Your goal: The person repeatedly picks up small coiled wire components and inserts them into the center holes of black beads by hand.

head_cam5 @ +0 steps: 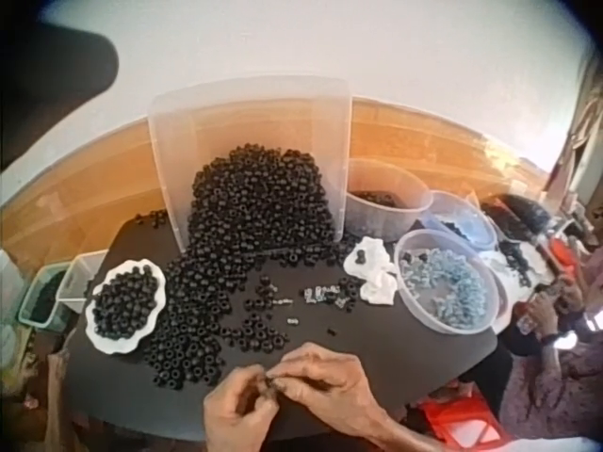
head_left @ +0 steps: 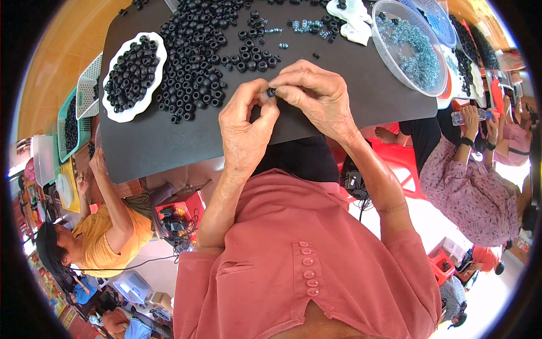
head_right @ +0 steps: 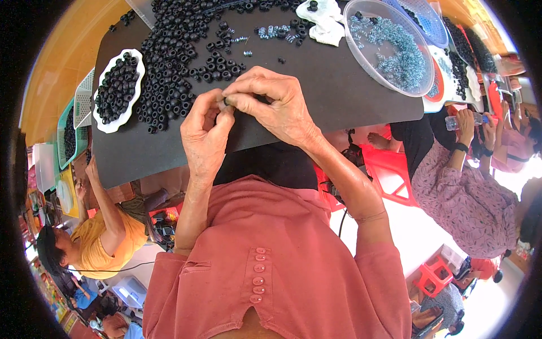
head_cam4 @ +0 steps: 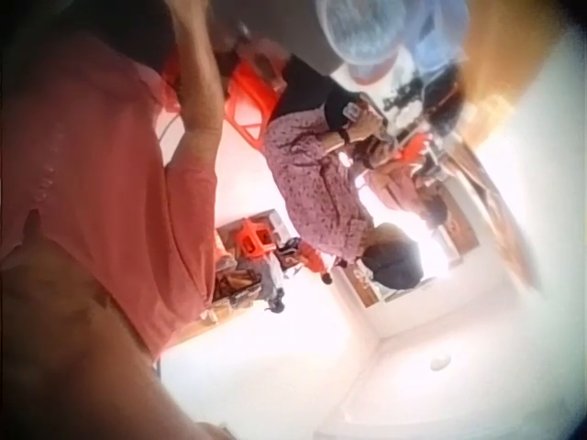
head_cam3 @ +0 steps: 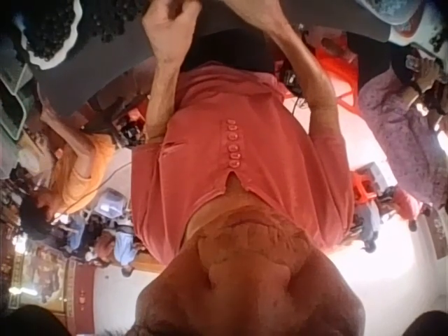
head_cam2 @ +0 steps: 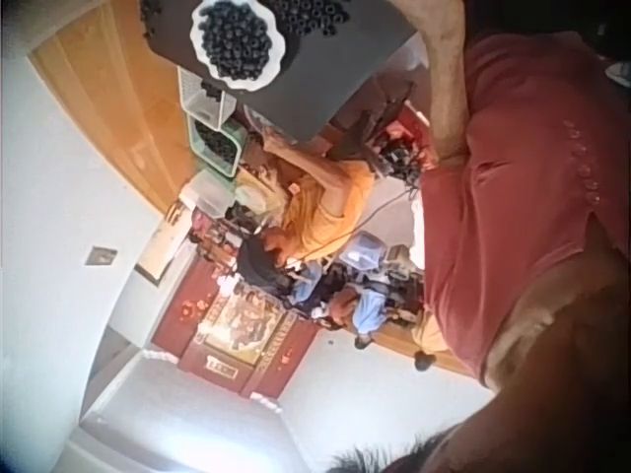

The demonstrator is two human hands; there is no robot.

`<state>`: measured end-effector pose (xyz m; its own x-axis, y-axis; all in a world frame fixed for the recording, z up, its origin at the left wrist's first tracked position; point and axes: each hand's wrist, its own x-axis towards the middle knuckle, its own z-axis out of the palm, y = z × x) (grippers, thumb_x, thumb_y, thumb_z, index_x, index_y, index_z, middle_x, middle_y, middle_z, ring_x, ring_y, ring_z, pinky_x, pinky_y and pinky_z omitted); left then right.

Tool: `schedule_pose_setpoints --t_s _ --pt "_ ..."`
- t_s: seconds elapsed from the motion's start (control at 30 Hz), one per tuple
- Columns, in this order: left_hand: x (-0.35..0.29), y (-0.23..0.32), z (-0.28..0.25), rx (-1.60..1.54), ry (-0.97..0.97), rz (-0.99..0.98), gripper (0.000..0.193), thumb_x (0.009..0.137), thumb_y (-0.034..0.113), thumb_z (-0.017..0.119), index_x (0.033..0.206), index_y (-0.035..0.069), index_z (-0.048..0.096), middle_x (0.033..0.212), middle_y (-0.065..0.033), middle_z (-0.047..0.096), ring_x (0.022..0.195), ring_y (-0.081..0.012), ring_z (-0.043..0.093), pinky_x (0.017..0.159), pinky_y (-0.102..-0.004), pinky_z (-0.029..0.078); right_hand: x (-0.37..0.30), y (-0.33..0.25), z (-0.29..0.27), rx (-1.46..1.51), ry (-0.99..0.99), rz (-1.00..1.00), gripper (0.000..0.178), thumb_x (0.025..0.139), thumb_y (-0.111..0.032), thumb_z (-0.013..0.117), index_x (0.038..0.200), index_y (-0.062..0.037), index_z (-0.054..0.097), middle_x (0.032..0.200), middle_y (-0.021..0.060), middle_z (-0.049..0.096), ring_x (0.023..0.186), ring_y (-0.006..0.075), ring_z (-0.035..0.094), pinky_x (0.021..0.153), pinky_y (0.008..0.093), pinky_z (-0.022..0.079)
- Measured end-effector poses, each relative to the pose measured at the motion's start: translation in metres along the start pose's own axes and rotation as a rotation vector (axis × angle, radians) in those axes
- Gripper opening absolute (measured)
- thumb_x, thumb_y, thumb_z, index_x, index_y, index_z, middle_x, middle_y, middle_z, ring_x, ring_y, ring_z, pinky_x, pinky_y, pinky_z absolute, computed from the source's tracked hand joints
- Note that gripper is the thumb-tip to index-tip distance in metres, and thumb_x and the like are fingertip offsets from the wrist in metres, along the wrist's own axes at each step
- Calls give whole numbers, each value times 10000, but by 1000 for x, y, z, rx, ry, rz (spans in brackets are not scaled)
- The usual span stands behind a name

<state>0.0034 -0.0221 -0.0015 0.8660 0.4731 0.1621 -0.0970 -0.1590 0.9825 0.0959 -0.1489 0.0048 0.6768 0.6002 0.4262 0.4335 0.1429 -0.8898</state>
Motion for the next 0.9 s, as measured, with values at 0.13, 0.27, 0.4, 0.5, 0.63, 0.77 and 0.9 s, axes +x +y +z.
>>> schedule_pose_setpoints --t_s 0.13,0.27,0.4,0.5,0.63,0.77,0.9 --pt "0 3 -1 -113 -17 -61 203 807 -79 575 995 -9 604 842 9 562 773 -51 527 727 -204 453 -1 0 1 73 20 145 141 861 -16 636 996 3 673 893 39 637 744 81 564 676 214 476" --pt "0 2 -1 -135 -24 -62 210 806 -83 575 1001 -11 602 854 7 560 787 -50 528 738 -205 455 -1 -2 3 67 47 144 125 853 -15 630 966 -10 683 870 26 643 736 65 572 653 207 473" --pt "0 -1 -2 -115 -30 -42 208 804 -81 579 999 -12 602 854 8 561 787 -53 530 736 -206 455 -1 0 3 62 40 144 121 839 -5 640 952 -6 681 871 21 642 724 53 565 643 205 471" --pt "-1 0 -2 -28 -60 -37 202 803 -78 580 993 -13 601 853 7 561 782 -56 528 734 -207 455 -2 0 3 118 45 170 104 826 3 650 925 -6 680 862 19 638 717 49 562 632 204 469" --pt "1 2 -1 -125 -31 -51 184 806 -62 584 984 -14 602 850 2 564 773 -58 524 727 -208 454 1 -1 2 52 14 120 95 819 9 654 908 -12 678 832 21 632 689 54 547 612 211 461" --pt "2 0 -2 -110 -50 -55 177 815 -47 583 988 -15 602 850 5 563 778 -59 526 733 -207 454 0 -3 2 -10 -5 95 131 822 28 642 938 -17 682 828 14 614 682 50 510 596 205 417" --pt "3 2 -2 -19 -40 -62 170 823 -42 579 990 -19 599 852 6 563 774 -60 522 735 -206 451 2 -4 3 -36 -9 24 144 819 28 640 945 -26 686 797 15 604 665 56 508 590 207 415"
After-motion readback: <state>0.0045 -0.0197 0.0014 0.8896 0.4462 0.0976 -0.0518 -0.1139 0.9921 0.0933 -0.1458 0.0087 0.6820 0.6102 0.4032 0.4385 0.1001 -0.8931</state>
